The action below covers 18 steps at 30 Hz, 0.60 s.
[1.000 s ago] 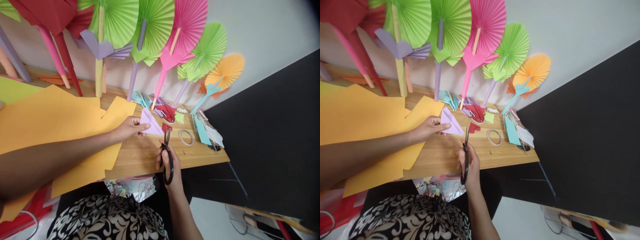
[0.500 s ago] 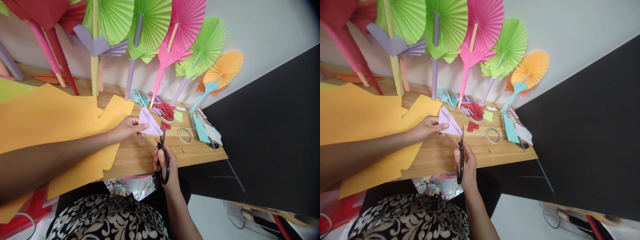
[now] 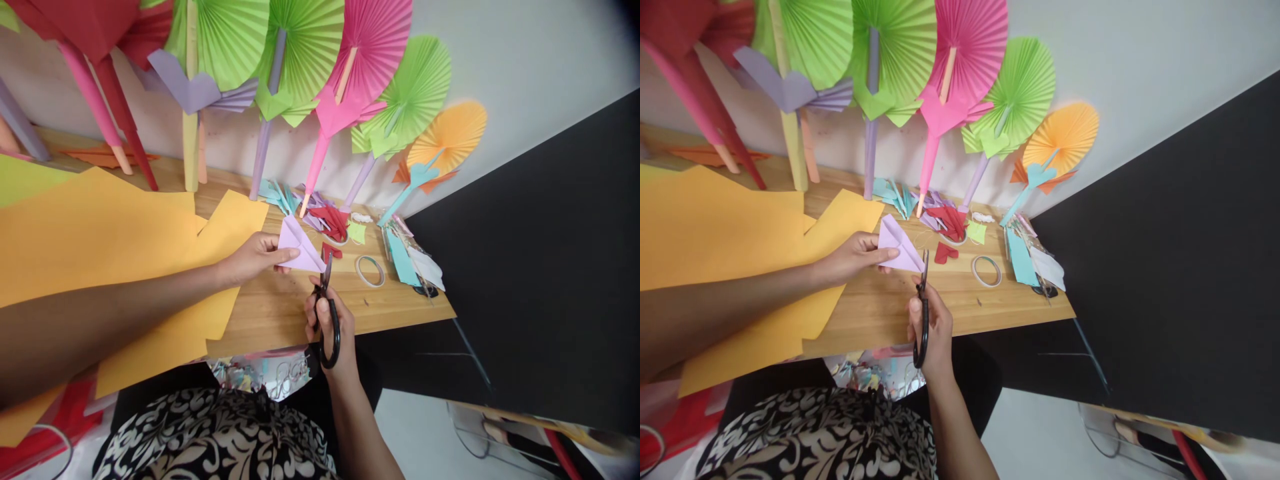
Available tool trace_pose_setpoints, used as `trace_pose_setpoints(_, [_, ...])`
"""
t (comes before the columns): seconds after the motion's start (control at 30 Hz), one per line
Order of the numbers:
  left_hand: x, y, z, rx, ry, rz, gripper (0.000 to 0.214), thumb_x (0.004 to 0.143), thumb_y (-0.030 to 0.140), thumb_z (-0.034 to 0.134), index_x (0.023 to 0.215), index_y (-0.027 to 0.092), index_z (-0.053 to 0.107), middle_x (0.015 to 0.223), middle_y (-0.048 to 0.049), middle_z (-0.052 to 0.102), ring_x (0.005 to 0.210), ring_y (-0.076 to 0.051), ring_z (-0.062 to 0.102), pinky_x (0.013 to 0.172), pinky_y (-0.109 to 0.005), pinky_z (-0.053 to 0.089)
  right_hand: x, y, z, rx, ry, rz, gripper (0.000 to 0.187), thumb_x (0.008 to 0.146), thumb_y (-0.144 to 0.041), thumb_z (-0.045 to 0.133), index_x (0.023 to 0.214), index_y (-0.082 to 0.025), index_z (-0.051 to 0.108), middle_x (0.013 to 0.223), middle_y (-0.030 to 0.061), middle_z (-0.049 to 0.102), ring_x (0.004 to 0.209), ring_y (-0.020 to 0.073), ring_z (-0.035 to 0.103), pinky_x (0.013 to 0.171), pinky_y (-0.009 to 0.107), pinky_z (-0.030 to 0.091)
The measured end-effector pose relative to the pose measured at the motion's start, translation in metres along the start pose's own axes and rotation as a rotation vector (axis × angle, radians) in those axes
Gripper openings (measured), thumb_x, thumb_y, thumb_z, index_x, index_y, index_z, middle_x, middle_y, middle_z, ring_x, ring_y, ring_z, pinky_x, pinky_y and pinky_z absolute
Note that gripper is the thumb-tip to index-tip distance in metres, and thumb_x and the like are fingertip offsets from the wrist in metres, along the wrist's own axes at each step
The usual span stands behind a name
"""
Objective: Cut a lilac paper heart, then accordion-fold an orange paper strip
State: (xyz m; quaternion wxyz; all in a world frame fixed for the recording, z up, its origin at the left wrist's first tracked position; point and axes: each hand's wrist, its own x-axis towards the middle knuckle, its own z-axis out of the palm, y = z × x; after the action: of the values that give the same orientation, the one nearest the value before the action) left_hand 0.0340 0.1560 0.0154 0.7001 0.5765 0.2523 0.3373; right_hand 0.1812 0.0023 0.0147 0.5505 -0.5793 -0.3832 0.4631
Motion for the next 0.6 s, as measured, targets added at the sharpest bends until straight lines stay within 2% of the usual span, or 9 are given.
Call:
trace_pose_setpoints(0.33, [-0.0009,0.0002,-0.0008,0.035,-0.015,0.010,0.039,0.075,0.049,0.079,0.069,0.012,0.067,0.063,-0.0017,0.066,0.057,-0.009,0.058,0.055,-0.018,0.046,-0.0019,-0.0031,0.0010,-0.007,0.012,0.026,0.052,0.090,-0.056,0.064,0.128,-0.021,0.063,0.073,-0.0038,0.044,0.051,0.0060,0.035,0.041,0.018,0.032])
trace_pose_setpoints(0.6, [-0.0008,0.0009,-0.0004,0.055,-0.028,0.012,0.042,0.074,0.052,0.078,0.069,0.012,0.066,0.062,-0.0012,0.065,0.057,-0.009,0.057,0.055,-0.018,0.046,-0.0050,-0.0065,-0.0009,-0.064,0.006,0.004,0.057,0.090,-0.059,0.063,0.129,-0.018,0.062,0.067,-0.0052,0.040,0.050,0.0062,0.033,0.041,0.019,0.029])
